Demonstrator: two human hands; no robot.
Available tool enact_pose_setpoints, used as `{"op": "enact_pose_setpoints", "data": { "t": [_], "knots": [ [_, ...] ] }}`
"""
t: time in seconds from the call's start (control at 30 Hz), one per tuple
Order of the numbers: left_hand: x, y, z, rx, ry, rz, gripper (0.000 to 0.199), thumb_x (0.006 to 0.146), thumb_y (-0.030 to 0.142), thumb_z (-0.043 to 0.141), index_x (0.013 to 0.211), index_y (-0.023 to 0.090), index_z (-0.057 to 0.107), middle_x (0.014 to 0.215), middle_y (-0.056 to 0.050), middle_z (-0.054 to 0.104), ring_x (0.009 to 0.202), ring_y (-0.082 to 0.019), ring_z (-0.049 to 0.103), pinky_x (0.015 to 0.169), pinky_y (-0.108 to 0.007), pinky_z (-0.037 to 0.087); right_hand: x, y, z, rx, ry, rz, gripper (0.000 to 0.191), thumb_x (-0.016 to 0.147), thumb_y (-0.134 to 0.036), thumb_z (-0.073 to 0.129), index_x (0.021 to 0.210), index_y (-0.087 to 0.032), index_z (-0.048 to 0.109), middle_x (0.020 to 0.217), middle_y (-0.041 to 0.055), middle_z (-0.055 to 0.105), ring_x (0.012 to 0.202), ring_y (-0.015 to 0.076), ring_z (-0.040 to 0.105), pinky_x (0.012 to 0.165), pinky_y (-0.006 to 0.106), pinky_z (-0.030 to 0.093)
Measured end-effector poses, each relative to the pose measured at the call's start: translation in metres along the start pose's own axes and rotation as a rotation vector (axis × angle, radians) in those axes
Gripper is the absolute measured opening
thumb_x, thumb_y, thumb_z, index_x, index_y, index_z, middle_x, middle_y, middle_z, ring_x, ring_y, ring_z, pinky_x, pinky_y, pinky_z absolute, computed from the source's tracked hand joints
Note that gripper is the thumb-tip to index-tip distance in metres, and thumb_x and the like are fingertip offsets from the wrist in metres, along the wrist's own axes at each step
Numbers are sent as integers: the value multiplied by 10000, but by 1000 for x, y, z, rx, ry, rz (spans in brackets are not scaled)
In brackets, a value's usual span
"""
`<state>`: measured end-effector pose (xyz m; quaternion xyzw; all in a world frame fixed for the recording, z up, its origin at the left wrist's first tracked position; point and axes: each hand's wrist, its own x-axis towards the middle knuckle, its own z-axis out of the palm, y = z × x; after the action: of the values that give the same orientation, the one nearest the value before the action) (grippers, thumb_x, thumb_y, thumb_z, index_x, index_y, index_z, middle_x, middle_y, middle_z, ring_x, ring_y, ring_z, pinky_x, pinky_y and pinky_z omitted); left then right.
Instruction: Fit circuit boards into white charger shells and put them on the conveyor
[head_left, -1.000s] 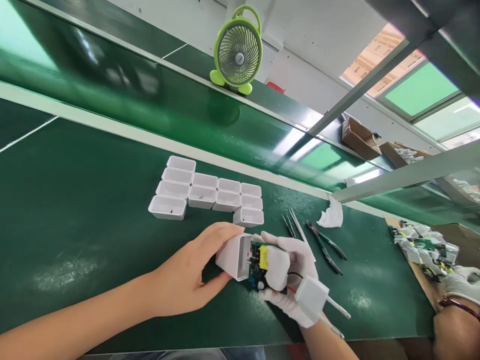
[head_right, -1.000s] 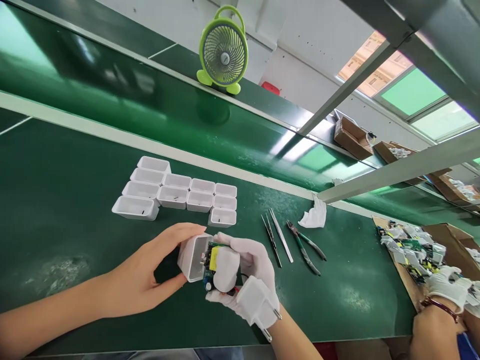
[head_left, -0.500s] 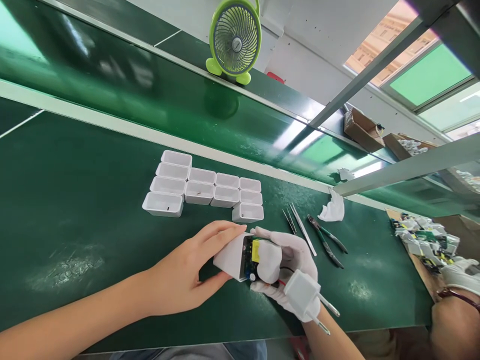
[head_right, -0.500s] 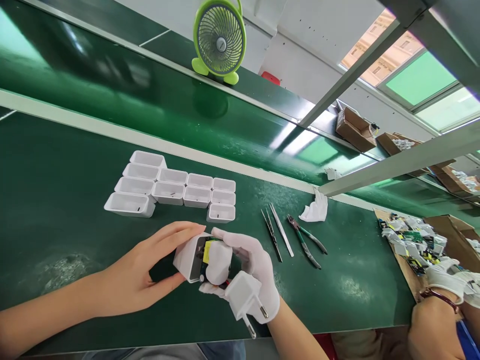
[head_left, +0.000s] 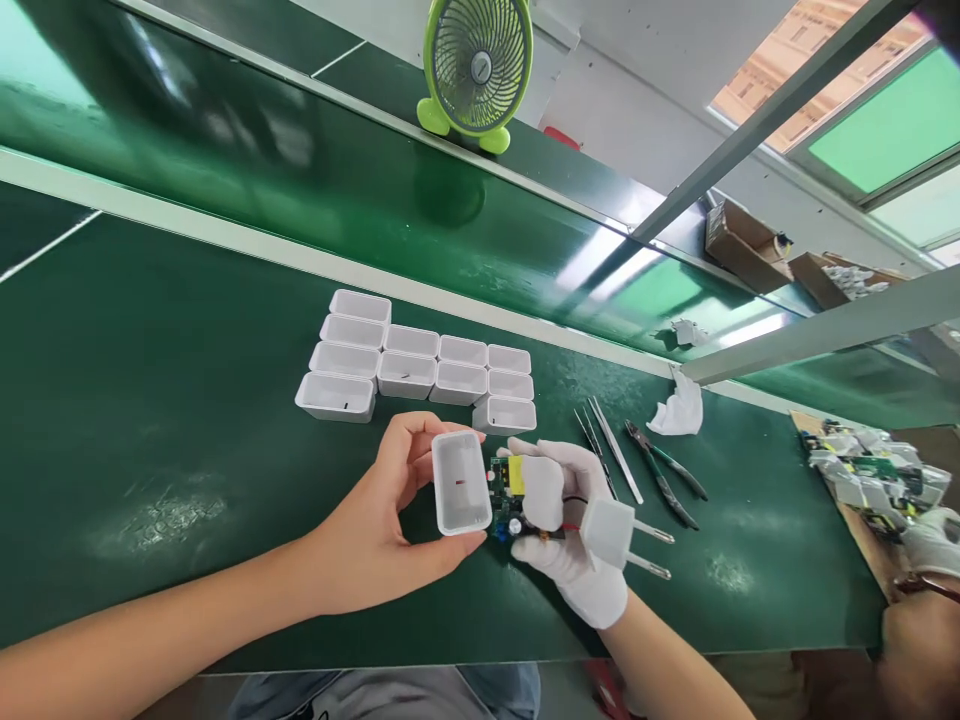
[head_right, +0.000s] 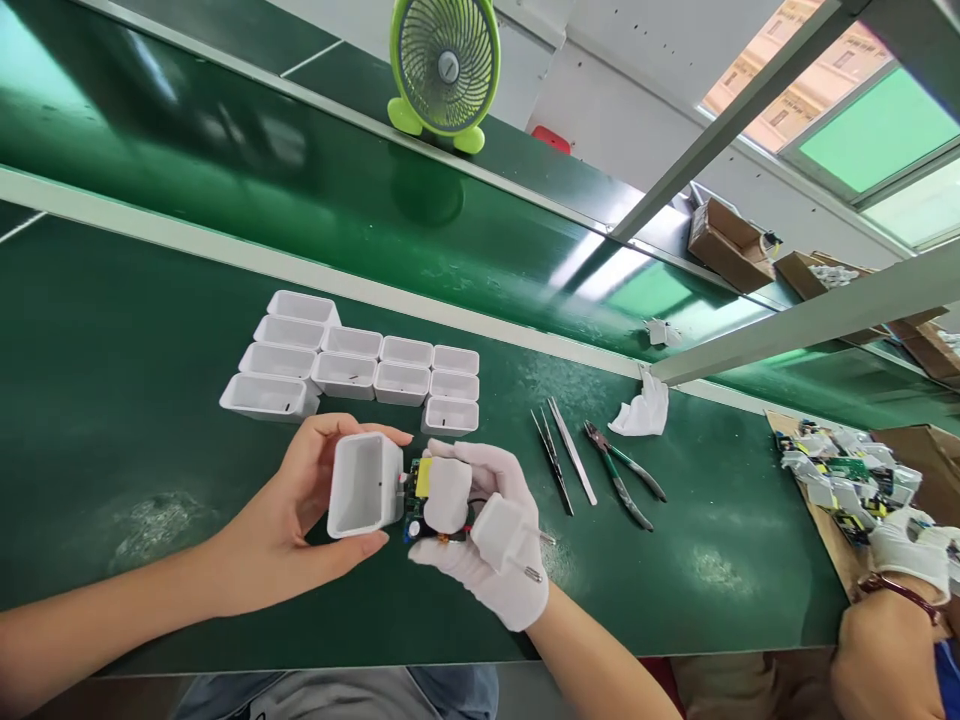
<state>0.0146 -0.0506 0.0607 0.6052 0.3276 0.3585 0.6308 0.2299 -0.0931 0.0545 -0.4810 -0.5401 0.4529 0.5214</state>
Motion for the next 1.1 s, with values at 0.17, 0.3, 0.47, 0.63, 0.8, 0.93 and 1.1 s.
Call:
{"op": "enact_pose_setpoints", "data": {
  "t": [0.17,0.3,0.47,0.63,0.8,0.93,1.1],
  "knots": [
    [0,-7,1,-53,-62,-6,688,747,214,851,1230,303,369,1403,-98,518,1261,-245,581,958,-323,544,-7,4,11,-25,39,9,658,694,-473,900,1223,-316,542,1253,76,711,1014,264,745,792,347,634],
    [-1,-6,1,-51,-57,59,663,755,173,831,1222,313,382,1331,-58,561,1206,-213,613,974,-320,534,-7,3,15,-37,45,0,659,686,-498,898,1208,-305,545,1235,83,719,1008,270,748,801,350,636],
    [-2,-2,1,-34,-52,55,593,768,151,775,1206,290,400,1262,-62,583,1169,-231,623,921,-327,554,-8,3,16,-15,-13,-2,636,726,-442,888,1236,-333,522,1277,59,704,1034,244,742,796,315,637],
    [-1,0,1,-49,-44,75,550,764,148,758,1166,262,400,1190,-60,592,1090,-218,646,871,-318,568,-10,5,19,-16,5,5,651,702,-482,893,1217,-321,530,1249,62,719,974,239,757,761,313,637],
    [1,-2,-1,-31,-58,63,565,766,204,799,1170,267,409,1222,-57,600,1102,-216,650,841,-291,573,-7,4,14,-22,-3,7,635,717,-466,888,1228,-325,538,1251,68,716,1025,249,743,778,320,635],
    [3,-3,-4,125,-69,-8,624,725,270,860,1213,287,472,1236,-36,612,1052,-207,647,729,-249,569,-8,-3,-4,-52,44,-22,692,717,-468,888,1278,-308,515,1282,103,689,1144,315,690,845,431,641],
    [3,-6,-5,367,-127,38,573,783,235,793,1257,279,473,1261,-33,610,1057,-208,636,841,-299,542,-17,-9,-10,-48,15,-94,663,736,-290,883,1286,-359,517,1308,67,667,1232,333,636,738,434,687]
  ]
}}
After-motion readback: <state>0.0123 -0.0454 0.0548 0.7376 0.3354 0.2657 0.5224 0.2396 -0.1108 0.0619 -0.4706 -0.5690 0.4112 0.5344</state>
